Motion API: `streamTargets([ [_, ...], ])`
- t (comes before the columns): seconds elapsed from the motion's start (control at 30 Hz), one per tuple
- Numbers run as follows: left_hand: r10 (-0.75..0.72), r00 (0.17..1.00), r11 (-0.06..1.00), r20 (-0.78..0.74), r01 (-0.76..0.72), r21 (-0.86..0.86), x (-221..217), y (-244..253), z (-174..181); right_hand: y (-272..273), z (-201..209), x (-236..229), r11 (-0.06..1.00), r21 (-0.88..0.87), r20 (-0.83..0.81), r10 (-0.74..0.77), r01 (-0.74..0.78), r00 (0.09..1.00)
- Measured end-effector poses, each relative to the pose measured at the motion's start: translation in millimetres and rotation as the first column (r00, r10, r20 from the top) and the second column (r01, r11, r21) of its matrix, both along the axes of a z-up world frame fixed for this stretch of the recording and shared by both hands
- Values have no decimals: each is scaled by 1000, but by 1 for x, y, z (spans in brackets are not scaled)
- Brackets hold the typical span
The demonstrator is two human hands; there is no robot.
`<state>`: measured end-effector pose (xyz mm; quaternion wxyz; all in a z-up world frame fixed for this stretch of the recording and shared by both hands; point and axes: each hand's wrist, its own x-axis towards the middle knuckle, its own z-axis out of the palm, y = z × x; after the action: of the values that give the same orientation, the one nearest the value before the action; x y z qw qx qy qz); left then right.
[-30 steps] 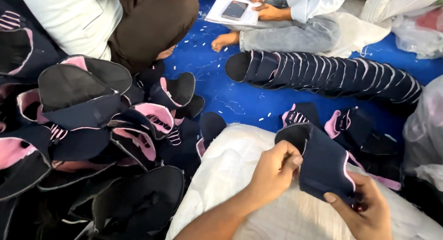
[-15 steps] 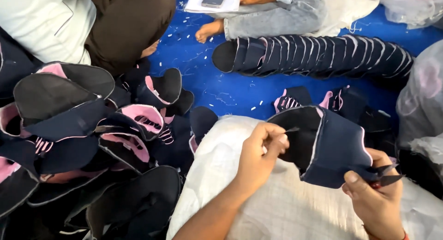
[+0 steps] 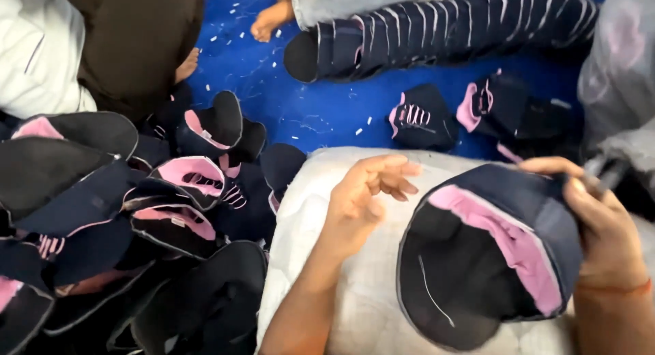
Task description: Trimming excess material and loose threads from fabric shoe upper components using snips.
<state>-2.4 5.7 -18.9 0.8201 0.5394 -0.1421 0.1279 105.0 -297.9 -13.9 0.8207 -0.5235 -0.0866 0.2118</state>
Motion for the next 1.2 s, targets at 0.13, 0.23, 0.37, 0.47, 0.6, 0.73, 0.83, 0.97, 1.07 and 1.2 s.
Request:
streamTargets([
  [0.13,-9,1000,852,6,4,524,-3,-14,23,11,-5,-1,982,-91,-174,145,-163,974],
  [0.23,-60,985,809,-159,142,570,-4,-29,29,15,-2,-2,984,-8,-222,171,-177,960],
  [0.37,-59,987,788,-152,140,600,-4,-28,26,11,-15,3,982,25,-200,188,-187,962],
  [0.47,-51,978,793,-201,162,587,-3,-26,28,12,-20,4,980,23,-161,200,-199,966],
  [0.6,-30,979,783,-202,149,604,-3,-26,32,18,-11,1,978,13,-144,209,-209,967],
  [0.73,55,994,771,-97,19,637,-1,-30,30,24,-4,0,980,25,-167,198,-196,966],
  [0.83,347,857,531,382,-515,673,-7,-46,24,28,-5,2,976,79,-197,217,-205,956],
  [0.97,202,789,494,580,-594,635,-23,-50,9,34,-10,3,978,66,-230,208,-198,951],
  [1.07,-141,950,572,279,-151,806,-26,-69,13,37,-14,0,978,3,-251,202,-208,946],
  [1.2,-62,903,428,425,-361,829,-19,-92,10,24,-39,-2,968,153,-213,226,-196,951],
])
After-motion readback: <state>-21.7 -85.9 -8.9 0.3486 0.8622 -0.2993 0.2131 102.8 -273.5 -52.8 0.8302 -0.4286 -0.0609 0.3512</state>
